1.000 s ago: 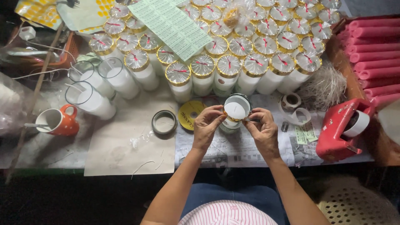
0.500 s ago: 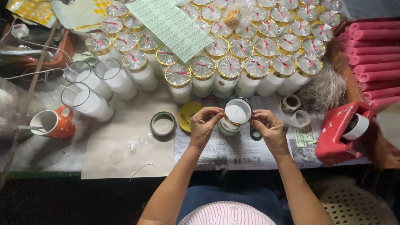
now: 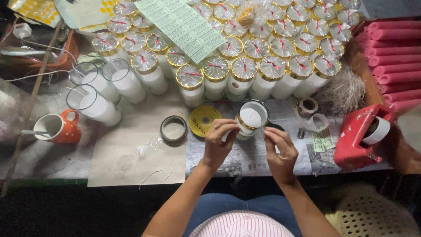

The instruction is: Applying decorative gold trim to the rims of glass candles and wrapping them in plastic film.

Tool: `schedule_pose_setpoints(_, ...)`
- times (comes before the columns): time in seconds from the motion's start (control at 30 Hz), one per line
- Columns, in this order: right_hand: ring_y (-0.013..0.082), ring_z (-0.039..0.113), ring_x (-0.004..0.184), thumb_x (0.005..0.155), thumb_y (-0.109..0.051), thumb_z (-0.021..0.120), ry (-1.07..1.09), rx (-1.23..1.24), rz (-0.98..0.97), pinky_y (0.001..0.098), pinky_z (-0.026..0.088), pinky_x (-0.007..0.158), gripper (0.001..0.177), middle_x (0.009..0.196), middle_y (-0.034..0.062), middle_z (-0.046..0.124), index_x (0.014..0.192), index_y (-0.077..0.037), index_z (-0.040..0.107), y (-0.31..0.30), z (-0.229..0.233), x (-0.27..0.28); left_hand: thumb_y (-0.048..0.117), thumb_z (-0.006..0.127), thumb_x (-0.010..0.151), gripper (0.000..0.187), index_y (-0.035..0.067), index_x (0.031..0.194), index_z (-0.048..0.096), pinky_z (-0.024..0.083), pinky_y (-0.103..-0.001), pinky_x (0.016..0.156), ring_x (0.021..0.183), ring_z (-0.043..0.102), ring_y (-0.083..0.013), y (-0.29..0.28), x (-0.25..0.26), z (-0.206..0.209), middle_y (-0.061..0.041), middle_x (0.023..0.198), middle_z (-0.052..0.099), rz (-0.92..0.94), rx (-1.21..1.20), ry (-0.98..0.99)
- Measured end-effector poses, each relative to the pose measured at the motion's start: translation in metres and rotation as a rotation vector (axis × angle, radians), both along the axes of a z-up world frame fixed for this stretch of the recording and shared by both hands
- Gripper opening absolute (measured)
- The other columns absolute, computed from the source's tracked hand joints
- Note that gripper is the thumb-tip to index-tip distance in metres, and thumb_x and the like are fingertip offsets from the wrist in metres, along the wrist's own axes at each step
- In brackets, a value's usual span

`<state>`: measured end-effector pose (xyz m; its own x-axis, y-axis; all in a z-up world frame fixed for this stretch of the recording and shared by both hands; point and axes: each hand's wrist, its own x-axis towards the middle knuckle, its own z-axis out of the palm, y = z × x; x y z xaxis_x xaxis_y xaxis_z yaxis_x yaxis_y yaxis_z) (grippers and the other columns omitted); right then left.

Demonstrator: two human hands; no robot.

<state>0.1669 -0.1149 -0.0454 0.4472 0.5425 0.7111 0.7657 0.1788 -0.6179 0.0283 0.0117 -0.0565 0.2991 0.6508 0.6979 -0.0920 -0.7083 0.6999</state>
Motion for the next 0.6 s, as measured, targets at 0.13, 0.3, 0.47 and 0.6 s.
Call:
schedule_pose_setpoints(0.13, 0.0268, 0.075, 0.093, 0.091, 0.009, 0.074, -0.097, 0.042, 0.032, 0.0348, 0.062, 0.076, 0.02, 0.106, 0.0129, 0.075, 0.108, -0.002, 0.078, 0.011, 0.003, 0.005, 0.003, 0.075, 0.09, 0.015, 0.012, 0.103, 0.078, 0.06, -0.034, 0.078, 0.093, 0.071, -0.0263, 0.007, 0.008, 0.004, -0.006, 0.102, 0.076, -0.025, 0.22, 0.01)
schedule_pose_setpoints(0.3, 0.024, 0.074, 0.092, 0.087, -0.003, 0.08, -0.337, -0.008, 0.059, 0.0323, 0.061, 0.075, 0.018, 0.103, 0.0072, 0.075, 0.105, -0.007, 0.079, 0.021, 0.007, 0.015, 0.021, 0.072, 0.094, 0.011, 0.024, 0.104, 0.075, 0.056, -0.029, 0.078, 0.092, 0.065, -0.0175, 0.024, 0.015, -0.008, 0.008, 0.103, 0.073, 0.018, 0.478, 0.231)
schedule_pose_setpoints(0.47, 0.0127, 0.066, 0.079, 0.088, -0.022, 0.079, -0.592, -0.282, 0.031, 0.0261, 0.057, 0.063, 0.007, 0.084, -0.0085, 0.066, 0.094, -0.022, 0.075, 0.029, 0.014, 0.036, 0.027, 0.065, 0.096, 0.01, 0.027, 0.086, 0.067, 0.048, -0.03, 0.076, 0.09, 0.056, -0.0176, 0.035, 0.021, -0.001, 0.009, 0.083, 0.06, 0.017, 0.597, 0.435)
schedule_pose_setpoints(0.6, 0.0162, 0.062, 0.073, 0.087, -0.033, 0.075, -0.754, -0.537, 0.058, 0.0292, 0.055, 0.058, 0.017, 0.073, -0.0064, 0.059, 0.079, -0.022, 0.064, 0.035, 0.035, 0.042, 0.03, 0.068, 0.092, 0.015, 0.025, 0.079, 0.064, 0.045, -0.035, 0.077, 0.094, 0.053, -0.021, 0.036, 0.021, 0.014, 0.006, 0.077, 0.057, -0.014, 0.631, 0.603)
